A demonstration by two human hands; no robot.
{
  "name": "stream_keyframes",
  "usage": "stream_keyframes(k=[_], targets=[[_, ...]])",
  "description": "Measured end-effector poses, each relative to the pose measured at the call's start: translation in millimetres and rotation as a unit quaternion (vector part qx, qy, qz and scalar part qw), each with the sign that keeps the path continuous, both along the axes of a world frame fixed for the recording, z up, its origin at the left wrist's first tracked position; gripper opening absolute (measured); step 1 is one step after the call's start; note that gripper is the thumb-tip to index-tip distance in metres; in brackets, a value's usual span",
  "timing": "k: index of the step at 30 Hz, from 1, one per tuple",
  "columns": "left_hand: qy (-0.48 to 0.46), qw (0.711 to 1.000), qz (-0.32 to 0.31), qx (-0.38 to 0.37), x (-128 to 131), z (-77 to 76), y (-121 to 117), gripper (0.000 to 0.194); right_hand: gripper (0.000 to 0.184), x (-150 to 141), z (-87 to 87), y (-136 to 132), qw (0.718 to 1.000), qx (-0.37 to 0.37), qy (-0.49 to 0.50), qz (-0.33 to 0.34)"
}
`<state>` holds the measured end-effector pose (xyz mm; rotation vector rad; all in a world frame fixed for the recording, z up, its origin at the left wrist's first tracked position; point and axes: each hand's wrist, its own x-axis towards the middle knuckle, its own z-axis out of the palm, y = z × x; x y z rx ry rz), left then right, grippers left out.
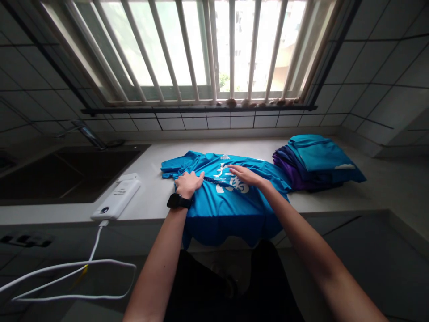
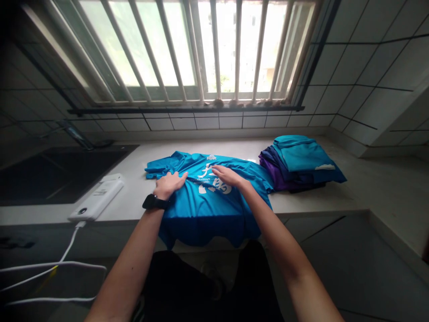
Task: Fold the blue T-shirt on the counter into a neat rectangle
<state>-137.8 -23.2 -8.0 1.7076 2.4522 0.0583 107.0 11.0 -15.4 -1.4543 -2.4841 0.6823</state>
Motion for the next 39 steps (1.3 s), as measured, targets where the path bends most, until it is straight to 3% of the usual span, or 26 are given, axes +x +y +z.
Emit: stream_keyframes(k=[3,4,6,9,14,19,22,24,27,29,31,35,39], targets=[[-0.009,0.999,0.026,-0.024,-15.6,16.1,14.1,0.06,0.063,9.7,3.1,-0.2,0.986,0.016,-0.068,-0.154],[-0.008,0.999,0.034,-0.019,-20.4,19.7,19.4,0.054,0.064,11.2,1.4,0.6,0.979,0.004,-0.089,-0.182],[-0.001,0.999,0.042,0.015,-27.6,21.2,28.1,0.048,0.063,10.9,-4.7,4.2,0.978,-0.018,-0.111,-0.174],[0.013,0.997,0.036,0.072,-32.8,8.5,32.1,0.051,0.061,5.4,-14.4,14.3,0.983,-0.006,-0.119,-0.136],[-0.004,0.992,0.056,0.113,-46.8,-23.2,28.8,0.053,0.061,1.3,-20.4,35.8,0.979,0.022,-0.096,-0.181],[-0.032,0.97,0.182,0.155,-69.5,-33.1,33.2,0.058,0.058,14.6,-18.3,50.3,0.955,0.058,-0.05,-0.287],[-0.051,0.957,0.231,0.171,-76.0,-33.5,37.5,0.07,0.049,19.2,-19.5,54.4,0.951,0.106,-0.023,-0.29],[-0.066,0.964,0.137,0.22,-74.9,-33.7,40.7,0.065,0.046,15.2,-23.3,54.5,0.962,0.151,0.002,-0.226],[-0.089,0.949,-0.145,0.264,-66.9,-35.9,45.6,0.048,0.046,0.9,-30.3,51.6,0.983,0.174,0.037,-0.05],[-0.088,0.929,-0.265,0.242,-60.7,-37.7,47.5,0.033,0.039,-8.5,-31.7,49.0,0.984,0.166,0.052,0.044],[-0.073,0.923,-0.305,0.223,-56.4,-38.4,47.2,0.025,0.03,-14.0,-29.0,47.0,0.983,0.154,0.061,0.075],[-0.03,0.931,-0.287,0.225,-52.8,-35.7,41.9,0.047,0.055,-13.5,-19.8,44.7,0.989,0.137,0.06,-0.003],[-0.012,0.922,-0.291,0.254,-46.0,-35.1,39.9,0.031,0.03,-8.4,-21.3,43.2,0.974,0.207,0.078,-0.04]])
